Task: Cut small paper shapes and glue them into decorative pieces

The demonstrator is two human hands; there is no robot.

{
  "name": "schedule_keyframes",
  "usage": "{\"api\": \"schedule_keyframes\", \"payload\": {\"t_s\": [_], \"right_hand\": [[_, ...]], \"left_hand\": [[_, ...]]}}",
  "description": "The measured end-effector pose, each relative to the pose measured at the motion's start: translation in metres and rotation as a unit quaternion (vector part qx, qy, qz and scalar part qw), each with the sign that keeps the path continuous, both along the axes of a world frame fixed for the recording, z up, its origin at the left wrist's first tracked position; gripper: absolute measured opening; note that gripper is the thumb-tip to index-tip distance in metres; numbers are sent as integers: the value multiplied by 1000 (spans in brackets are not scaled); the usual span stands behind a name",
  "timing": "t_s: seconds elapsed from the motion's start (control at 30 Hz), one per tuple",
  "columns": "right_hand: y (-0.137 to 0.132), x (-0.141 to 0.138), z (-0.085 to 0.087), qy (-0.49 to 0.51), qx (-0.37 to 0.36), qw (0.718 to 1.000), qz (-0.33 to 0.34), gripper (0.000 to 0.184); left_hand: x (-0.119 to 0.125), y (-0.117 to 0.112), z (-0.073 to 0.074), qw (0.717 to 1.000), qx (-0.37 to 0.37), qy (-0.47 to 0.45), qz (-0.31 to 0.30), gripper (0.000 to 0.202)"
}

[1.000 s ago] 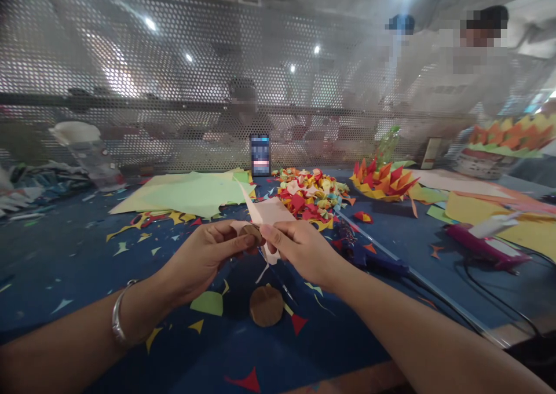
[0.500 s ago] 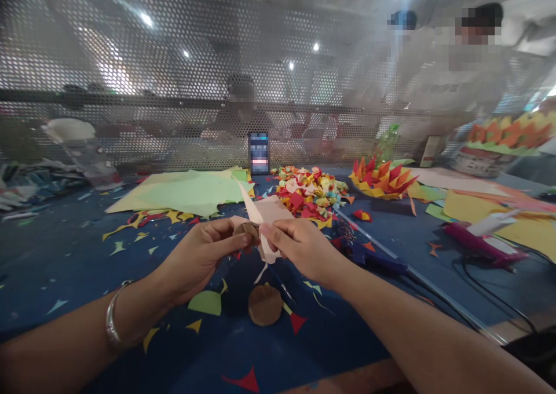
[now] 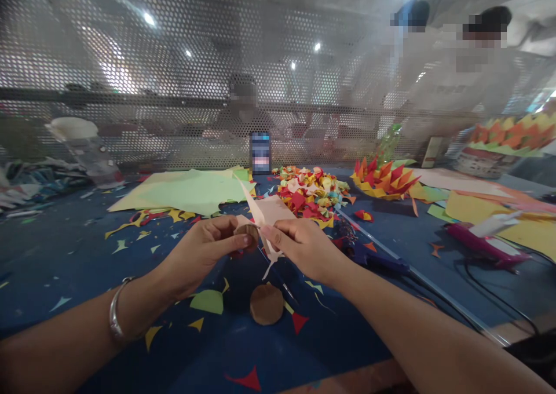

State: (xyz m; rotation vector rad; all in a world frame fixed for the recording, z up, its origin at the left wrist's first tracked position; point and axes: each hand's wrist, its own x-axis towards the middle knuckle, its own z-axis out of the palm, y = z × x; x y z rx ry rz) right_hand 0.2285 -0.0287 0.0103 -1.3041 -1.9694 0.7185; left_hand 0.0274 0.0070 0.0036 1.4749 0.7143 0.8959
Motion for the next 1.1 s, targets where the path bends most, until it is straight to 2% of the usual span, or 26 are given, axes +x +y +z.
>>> {"api": "schedule_keyframes", "payload": {"t_s": [0.2, 0.57, 0.77, 1.1], "right_hand": [[-1, 2, 3, -26, 17, 1000, -2, 51], [-2, 3, 4, -24, 30, 999, 2, 50], [-1, 4, 2, -14, 24, 1000, -2, 49], [0, 5, 1, -39, 30, 999, -4, 50]], "left_hand": [[0, -1, 0, 999, -30, -15, -10, 13], [-1, 2, -2, 998, -35, -31, -40, 10], [-1, 3, 0, 998, -48, -28, -34, 9], [-3, 4, -1, 997, -54, -18, -56, 6]]}}
